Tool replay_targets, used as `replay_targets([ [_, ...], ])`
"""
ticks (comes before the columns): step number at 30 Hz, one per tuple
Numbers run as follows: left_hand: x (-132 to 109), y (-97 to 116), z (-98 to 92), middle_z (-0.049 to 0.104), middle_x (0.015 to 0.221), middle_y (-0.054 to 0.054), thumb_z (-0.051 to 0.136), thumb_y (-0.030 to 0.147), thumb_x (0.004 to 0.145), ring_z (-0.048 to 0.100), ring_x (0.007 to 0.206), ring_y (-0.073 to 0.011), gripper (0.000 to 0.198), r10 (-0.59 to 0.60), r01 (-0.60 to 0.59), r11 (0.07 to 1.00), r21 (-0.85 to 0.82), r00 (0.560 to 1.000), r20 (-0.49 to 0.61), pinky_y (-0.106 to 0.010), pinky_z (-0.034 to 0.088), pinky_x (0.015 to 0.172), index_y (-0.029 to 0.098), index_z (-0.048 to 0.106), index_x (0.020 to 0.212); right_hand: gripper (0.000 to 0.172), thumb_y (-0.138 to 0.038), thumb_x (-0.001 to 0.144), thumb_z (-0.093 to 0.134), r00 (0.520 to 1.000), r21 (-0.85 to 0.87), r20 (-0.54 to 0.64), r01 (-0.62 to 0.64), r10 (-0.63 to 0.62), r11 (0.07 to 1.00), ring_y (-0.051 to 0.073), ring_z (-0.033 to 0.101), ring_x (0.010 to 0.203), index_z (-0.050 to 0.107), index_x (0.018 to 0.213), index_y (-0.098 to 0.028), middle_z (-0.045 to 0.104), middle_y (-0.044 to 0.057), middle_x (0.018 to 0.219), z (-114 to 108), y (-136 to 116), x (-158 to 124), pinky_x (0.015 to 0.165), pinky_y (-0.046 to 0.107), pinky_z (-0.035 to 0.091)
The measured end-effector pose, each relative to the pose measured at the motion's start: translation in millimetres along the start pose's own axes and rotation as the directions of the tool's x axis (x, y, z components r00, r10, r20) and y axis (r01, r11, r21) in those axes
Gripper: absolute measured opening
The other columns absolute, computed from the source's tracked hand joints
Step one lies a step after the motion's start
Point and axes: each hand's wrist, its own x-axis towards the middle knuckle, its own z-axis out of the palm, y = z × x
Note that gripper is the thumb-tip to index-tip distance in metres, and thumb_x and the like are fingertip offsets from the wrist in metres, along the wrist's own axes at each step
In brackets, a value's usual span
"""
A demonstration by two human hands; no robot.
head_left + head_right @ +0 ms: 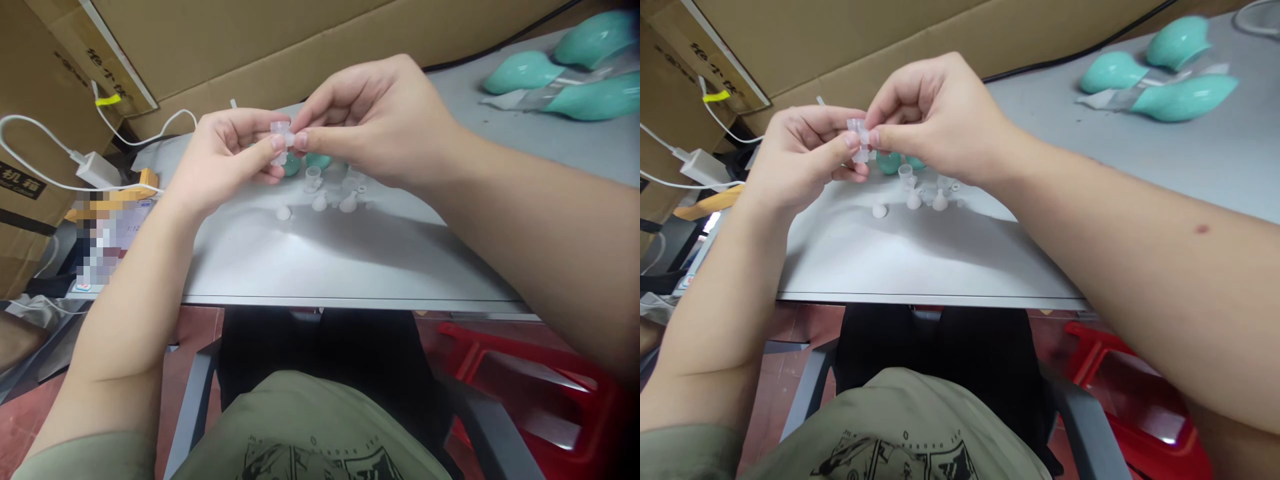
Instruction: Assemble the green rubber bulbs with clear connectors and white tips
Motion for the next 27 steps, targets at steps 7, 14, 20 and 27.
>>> replay_targets([
  [7, -1.6, -0.2, 0.3, 0.092, 0.109, -0.005, 0.091, 0.023, 0.107, 0.084, 0.082, -0.0191, 0.012, 0.004, -0.003, 1.000, -0.027, 1.000, 0.031, -0.034, 0.077, 0.083, 0.022, 0.095, 0.118, 0.044, -0.060, 0.077, 0.114, 1.000, 0.021, 0.003, 0.025, -0.025, 0.999, 0.018, 0.081, 0.091, 0.093, 0.094, -0.025, 0.088, 0.003, 0.098, -0.3, 0.5, 0.7, 0.086, 0.033, 0.068],
  [14, -2.1, -5.1, -1.3, 0.092, 0.113, -0.006, 0.101, 0.036, 0.103, 0.085, 0.088, -0.0229, 0.025, -0.005, 0.005, 1.000, 0.002, 1.000, 0.023, -0.040, 0.079, 0.089, 0.021, 0.092, 0.119, 0.053, -0.062, 0.070, 0.117, 0.999, 0.104, 0.028, -0.043, 0.040, 0.994, 0.017, 0.080, 0.090, 0.091, 0.093, -0.023, 0.087, 0.005, 0.097, -2.4, 1.6, 2.6, 0.083, 0.030, 0.066],
  [20, 0.1, -6.1, -3.3, 0.092, 0.110, -0.004, 0.095, 0.029, 0.106, 0.086, 0.086, -0.0199, 0.013, 0.009, -0.009, 1.000, 0.001, 0.999, 0.038, -0.035, 0.080, 0.086, 0.023, 0.093, 0.117, 0.052, -0.059, 0.070, 0.118, 0.998, 0.136, 0.018, -0.056, 0.054, 0.989, 0.014, 0.078, 0.086, 0.088, 0.090, -0.021, 0.085, 0.002, 0.091, -0.9, 1.1, 1.7, 0.079, 0.028, 0.063],
  [27, -0.6, 0.0, -3.8, 0.090, 0.104, -0.003, 0.089, 0.025, 0.107, 0.089, 0.090, -0.0208, 0.004, -0.032, 0.030, 0.999, 0.023, 0.997, 0.068, -0.033, 0.080, 0.085, 0.023, 0.091, 0.109, 0.049, -0.058, 0.069, 0.118, 0.995, 0.172, 0.056, -0.093, 0.085, 0.981, 0.013, 0.075, 0.083, 0.088, 0.087, -0.025, 0.083, 0.001, 0.088, 0.2, -0.2, 3.9, 0.078, 0.027, 0.065],
])
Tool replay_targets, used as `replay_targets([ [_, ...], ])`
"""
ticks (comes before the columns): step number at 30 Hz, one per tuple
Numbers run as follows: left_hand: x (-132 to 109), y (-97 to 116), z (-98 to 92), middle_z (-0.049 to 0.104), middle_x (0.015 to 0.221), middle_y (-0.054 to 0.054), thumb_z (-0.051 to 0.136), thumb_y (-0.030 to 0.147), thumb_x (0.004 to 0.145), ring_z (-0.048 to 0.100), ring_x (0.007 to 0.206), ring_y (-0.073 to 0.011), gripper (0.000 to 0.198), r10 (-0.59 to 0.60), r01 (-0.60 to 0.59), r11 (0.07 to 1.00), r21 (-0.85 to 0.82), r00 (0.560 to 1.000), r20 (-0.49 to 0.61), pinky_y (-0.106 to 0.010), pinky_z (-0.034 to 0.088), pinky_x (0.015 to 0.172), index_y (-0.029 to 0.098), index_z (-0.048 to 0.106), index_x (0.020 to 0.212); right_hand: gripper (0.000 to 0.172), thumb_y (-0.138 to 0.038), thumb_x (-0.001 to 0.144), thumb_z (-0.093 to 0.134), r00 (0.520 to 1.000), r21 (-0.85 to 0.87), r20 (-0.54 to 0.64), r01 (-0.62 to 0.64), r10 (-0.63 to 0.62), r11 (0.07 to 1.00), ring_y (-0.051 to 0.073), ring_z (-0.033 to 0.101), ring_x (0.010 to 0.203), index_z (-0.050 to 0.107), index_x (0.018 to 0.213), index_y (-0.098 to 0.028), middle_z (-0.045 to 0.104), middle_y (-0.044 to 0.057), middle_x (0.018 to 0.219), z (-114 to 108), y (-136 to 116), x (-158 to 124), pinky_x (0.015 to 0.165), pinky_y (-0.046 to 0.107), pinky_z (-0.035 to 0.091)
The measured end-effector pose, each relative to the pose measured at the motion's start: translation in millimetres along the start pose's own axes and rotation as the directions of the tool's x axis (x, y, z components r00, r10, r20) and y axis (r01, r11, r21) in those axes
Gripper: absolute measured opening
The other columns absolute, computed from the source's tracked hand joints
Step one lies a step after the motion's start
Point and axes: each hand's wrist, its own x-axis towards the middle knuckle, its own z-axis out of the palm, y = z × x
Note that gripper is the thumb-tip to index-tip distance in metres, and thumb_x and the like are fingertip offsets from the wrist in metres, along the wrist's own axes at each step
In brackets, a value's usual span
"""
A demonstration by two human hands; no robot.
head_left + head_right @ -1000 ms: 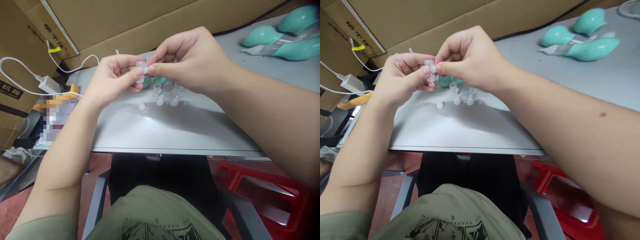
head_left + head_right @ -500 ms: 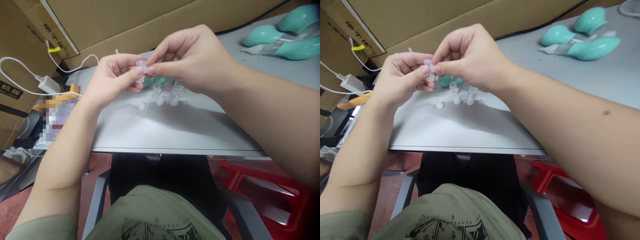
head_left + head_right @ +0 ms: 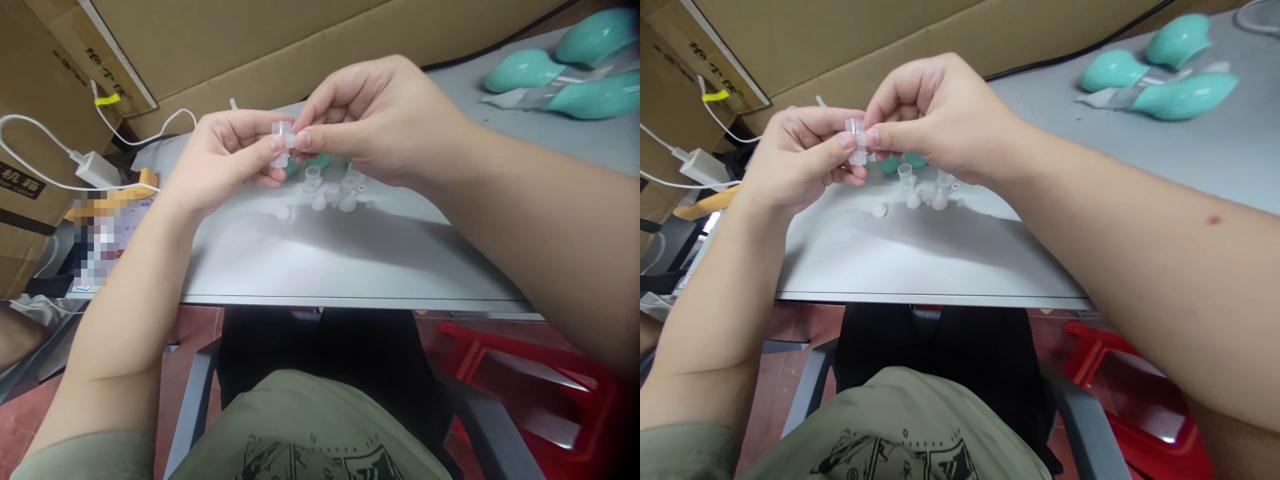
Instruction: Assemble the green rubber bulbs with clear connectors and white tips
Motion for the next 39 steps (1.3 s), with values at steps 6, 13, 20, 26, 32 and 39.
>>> replay_targets([
  [6, -0.5, 1.4, -0.1, 0.091, 0.110, -0.006, 0.093, 0.026, 0.104, 0.089, 0.089, -0.0221, 0.005, 0.013, -0.013, 1.000, -0.008, 1.000, 0.001, -0.036, 0.081, 0.086, 0.022, 0.090, 0.106, 0.039, -0.052, 0.077, 0.115, 0.998, -0.061, -0.011, 0.069, -0.070, 0.996, 0.011, 0.077, 0.085, 0.089, 0.089, -0.025, 0.085, -0.001, 0.090, 0.4, 0.0, -2.8, 0.078, 0.024, 0.063],
  [13, 1.0, 1.2, 2.3, 0.089, 0.106, -0.004, 0.093, 0.027, 0.106, 0.088, 0.087, -0.0236, 0.007, -0.048, 0.048, 0.998, -0.032, 0.999, -0.021, -0.040, 0.082, 0.086, 0.023, 0.088, 0.102, 0.028, -0.047, 0.083, 0.112, 0.984, -0.178, -0.039, 0.166, -0.176, 0.970, 0.018, 0.079, 0.089, 0.094, 0.091, -0.027, 0.087, 0.002, 0.095, 0.0, -3.8, -7.1, 0.087, 0.034, 0.069],
  [20, 3.5, 3.3, -0.3, 0.083, 0.092, 0.000, 0.086, 0.016, 0.104, 0.087, 0.076, -0.0160, 0.011, -0.076, 0.077, 0.993, -0.087, 0.997, 0.021, -0.025, 0.076, 0.071, 0.020, 0.085, 0.093, 0.038, -0.057, 0.075, 0.115, 0.990, -0.198, -0.037, 0.125, -0.135, 0.972, 0.021, 0.081, 0.088, 0.093, 0.089, -0.030, 0.087, 0.001, 0.093, -1.4, -4.9, -4.1, 0.085, 0.038, 0.069],
  [26, 0.6, -0.3, 0.2, 0.087, 0.098, -0.002, 0.092, 0.025, 0.102, 0.088, 0.081, -0.0195, 0.010, -0.033, 0.034, 0.996, -0.082, 0.999, 0.004, -0.030, 0.079, 0.075, 0.022, 0.088, 0.095, 0.044, -0.058, 0.070, 0.117, 0.998, -0.147, -0.020, 0.063, -0.067, 0.987, 0.018, 0.079, 0.083, 0.092, 0.089, -0.027, 0.086, 0.003, 0.090, -4.1, -2.5, -2.5, 0.075, 0.033, 0.065],
  [32, 4.0, -0.4, -2.2, 0.086, 0.091, 0.001, 0.089, 0.019, 0.102, 0.088, 0.078, -0.0161, 0.007, -0.073, 0.073, 0.993, -0.091, 0.997, 0.004, -0.022, 0.077, 0.069, 0.024, 0.094, 0.103, 0.037, -0.047, 0.073, 0.116, 0.996, -0.125, 0.015, 0.091, -0.090, 0.988, 0.015, 0.078, 0.081, 0.090, 0.087, -0.025, 0.086, 0.002, 0.090, -0.9, -4.9, -2.7, 0.077, 0.029, 0.067],
  [39, 4.2, -1.0, -2.2, 0.085, 0.089, 0.003, 0.088, 0.013, 0.104, 0.089, 0.077, -0.0156, 0.013, -0.088, 0.087, 0.991, -0.099, 0.996, -0.011, -0.022, 0.078, 0.070, 0.024, 0.094, 0.101, 0.034, -0.045, 0.073, 0.117, 0.996, -0.095, 0.013, 0.094, -0.093, 0.991, 0.015, 0.081, 0.082, 0.091, 0.087, -0.027, 0.087, 0.000, 0.090, -1.3, -3.8, -2.3, 0.080, 0.028, 0.071],
])
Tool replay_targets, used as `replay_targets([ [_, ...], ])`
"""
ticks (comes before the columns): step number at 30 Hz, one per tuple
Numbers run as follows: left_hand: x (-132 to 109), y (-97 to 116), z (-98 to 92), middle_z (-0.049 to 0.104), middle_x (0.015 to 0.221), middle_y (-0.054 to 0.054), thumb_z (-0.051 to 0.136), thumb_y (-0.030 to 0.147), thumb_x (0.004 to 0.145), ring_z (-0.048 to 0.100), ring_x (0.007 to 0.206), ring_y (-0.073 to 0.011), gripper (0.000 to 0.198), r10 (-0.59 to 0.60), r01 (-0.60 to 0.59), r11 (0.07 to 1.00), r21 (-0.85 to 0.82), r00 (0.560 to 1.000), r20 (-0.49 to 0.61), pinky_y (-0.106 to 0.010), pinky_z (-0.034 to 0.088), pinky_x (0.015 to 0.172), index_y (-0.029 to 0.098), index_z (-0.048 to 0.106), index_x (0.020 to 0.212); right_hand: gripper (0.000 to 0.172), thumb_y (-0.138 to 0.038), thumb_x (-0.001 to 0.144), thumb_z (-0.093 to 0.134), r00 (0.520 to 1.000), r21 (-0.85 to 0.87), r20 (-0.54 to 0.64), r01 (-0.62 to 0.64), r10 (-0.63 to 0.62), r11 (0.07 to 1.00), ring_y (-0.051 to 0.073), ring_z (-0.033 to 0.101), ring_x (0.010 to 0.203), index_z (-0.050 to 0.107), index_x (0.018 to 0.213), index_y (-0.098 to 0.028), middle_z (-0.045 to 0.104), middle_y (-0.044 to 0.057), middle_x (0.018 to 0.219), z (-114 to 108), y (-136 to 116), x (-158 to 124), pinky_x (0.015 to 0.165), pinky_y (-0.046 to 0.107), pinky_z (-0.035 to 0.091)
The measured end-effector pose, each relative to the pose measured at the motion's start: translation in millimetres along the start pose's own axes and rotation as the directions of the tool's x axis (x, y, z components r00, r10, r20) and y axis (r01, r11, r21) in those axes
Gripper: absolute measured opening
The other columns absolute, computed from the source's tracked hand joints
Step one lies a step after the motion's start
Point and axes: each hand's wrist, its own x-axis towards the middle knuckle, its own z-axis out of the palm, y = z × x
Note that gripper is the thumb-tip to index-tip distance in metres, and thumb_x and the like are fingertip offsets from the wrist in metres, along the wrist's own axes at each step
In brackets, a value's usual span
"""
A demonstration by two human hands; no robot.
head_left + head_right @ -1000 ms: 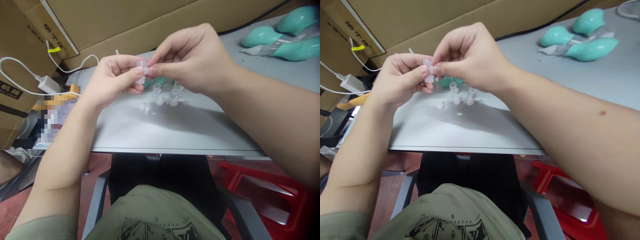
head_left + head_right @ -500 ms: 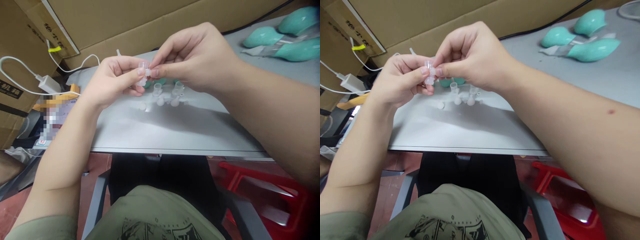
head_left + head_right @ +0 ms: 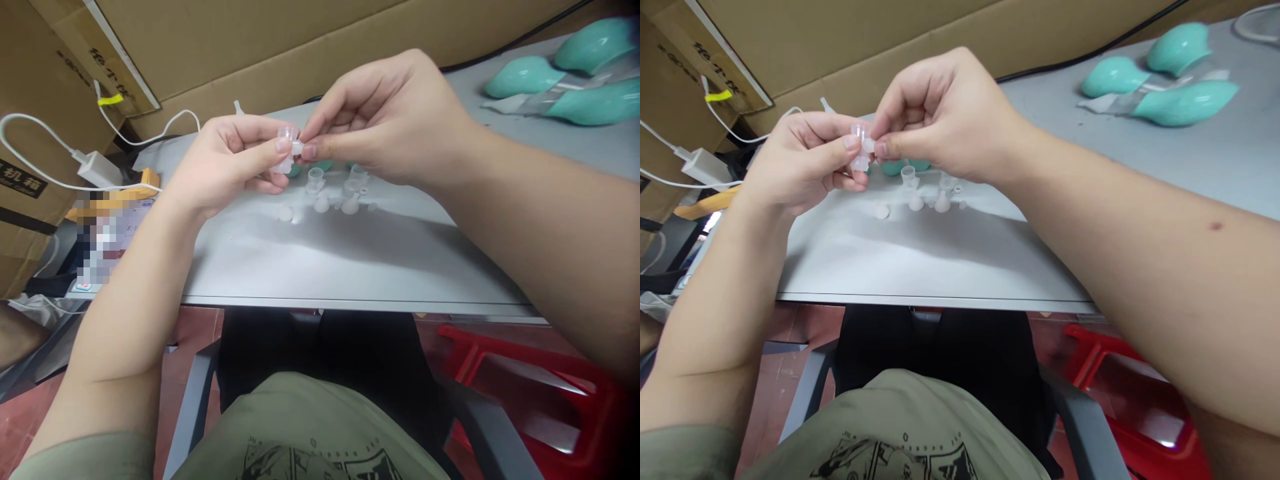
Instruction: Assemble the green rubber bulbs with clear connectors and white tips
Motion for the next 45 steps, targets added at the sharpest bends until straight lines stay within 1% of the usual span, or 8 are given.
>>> replay_targets([
  [10, -0.3, 2.1, -0.7, 0.086, 0.092, 0.003, 0.088, 0.015, 0.104, 0.090, 0.080, -0.0170, 0.012, -0.015, 0.016, 0.999, 0.048, 1.000, -0.009, -0.026, 0.080, 0.075, 0.022, 0.090, 0.095, 0.024, -0.039, 0.076, 0.112, 1.000, -0.035, -0.011, -0.014, 0.013, 0.999, 0.016, 0.081, 0.083, 0.093, 0.088, -0.031, 0.087, 0.000, 0.090, -2.5, 2.6, 0.4, 0.076, 0.028, 0.068],
  [16, -4.8, -1.9, -1.8, 0.088, 0.093, -0.001, 0.097, 0.025, 0.103, 0.089, 0.083, -0.0211, 0.007, 0.034, -0.034, 0.999, 0.023, 0.999, 0.027, -0.034, 0.083, 0.081, 0.022, 0.091, 0.100, 0.031, -0.044, 0.075, 0.115, 0.999, -0.028, 0.002, -0.035, 0.035, 0.999, 0.015, 0.078, 0.081, 0.093, 0.088, -0.027, 0.086, 0.002, 0.089, -1.7, 2.0, -0.9, 0.073, 0.027, 0.064],
  [22, -3.3, -0.6, -1.7, 0.084, 0.087, -0.001, 0.094, 0.017, 0.103, 0.088, 0.078, -0.0179, 0.010, 0.010, -0.010, 0.997, 0.074, 1.000, -0.003, -0.029, 0.079, 0.075, 0.020, 0.090, 0.094, 0.035, -0.046, 0.075, 0.116, 0.998, -0.049, 0.007, -0.062, 0.062, 0.997, 0.014, 0.076, 0.079, 0.092, 0.088, -0.024, 0.085, 0.001, 0.087, -0.4, -0.6, -2.0, 0.070, 0.026, 0.061],
  [28, -3.5, -1.3, -0.7, 0.084, 0.084, 0.002, 0.094, 0.019, 0.103, 0.088, 0.079, -0.0162, 0.006, 0.015, -0.016, 0.996, 0.082, 1.000, 0.010, -0.026, 0.080, 0.075, 0.022, 0.093, 0.098, 0.043, -0.048, 0.075, 0.117, 0.998, -0.034, 0.022, -0.061, 0.062, 0.998, 0.012, 0.074, 0.077, 0.088, 0.087, -0.019, 0.084, 0.004, 0.087, 0.6, -0.9, -3.0, 0.069, 0.025, 0.059],
  [34, -5.8, -0.3, 3.4, 0.082, 0.083, 0.002, 0.095, 0.016, 0.103, 0.089, 0.083, -0.0157, 0.013, 0.019, -0.018, 0.999, 0.046, 1.000, -0.013, -0.023, 0.078, 0.076, 0.021, 0.090, 0.091, 0.045, -0.054, 0.074, 0.117, 1.000, -0.007, 0.027, 0.002, -0.002, 1.000, 0.014, 0.074, 0.081, 0.085, 0.086, -0.025, 0.082, 0.001, 0.090, 1.6, 4.6, -1.4, 0.074, 0.028, 0.064],
  [37, -3.7, 1.9, 4.6, 0.084, 0.091, 0.000, 0.088, 0.011, 0.106, 0.090, 0.084, -0.0173, 0.014, -0.018, 0.019, 0.999, 0.044, 0.999, -0.032, -0.027, 0.078, 0.080, 0.019, 0.089, 0.095, 0.047, -0.045, 0.075, 0.117, 0.996, 0.026, 0.053, 0.077, -0.078, 0.997, 0.010, 0.076, 0.089, 0.082, 0.100, -0.026, 0.079, -0.002, 0.097, -2.2, 7.3, 2.2, 0.080, 0.022, 0.067],
  [41, 0.1, 2.4, 1.8, 0.081, 0.093, 0.001, 0.075, 0.005, 0.109, 0.085, 0.077, -0.0125, 0.021, 0.011, -0.010, 1.000, -0.018, 0.999, 0.041, -0.025, 0.076, 0.078, 0.019, 0.090, 0.105, 0.045, -0.034, 0.083, 0.107, 0.986, -0.037, 0.156, 0.069, -0.063, 0.997, 0.010, 0.082, 0.103, 0.088, 0.123, -0.031, 0.082, -0.005, 0.115, -9.3, 9.6, 5.9, 0.091, 0.021, 0.069],
  [45, 0.9, 1.5, -0.8, 0.080, 0.097, 0.001, 0.075, 0.007, 0.107, 0.078, 0.074, -0.0083, 0.017, 0.058, -0.039, 0.993, -0.109, 0.983, 0.176, -0.021, 0.073, 0.076, 0.019, 0.087, 0.109, 0.039, -0.044, 0.087, 0.102, 0.978, -0.104, 0.204, 0.065, -0.043, 0.992, 0.017, 0.088, 0.108, 0.090, 0.122, -0.030, 0.090, -0.002, 0.119, -8.3, 14.5, 5.6, 0.093, 0.027, 0.073],
])
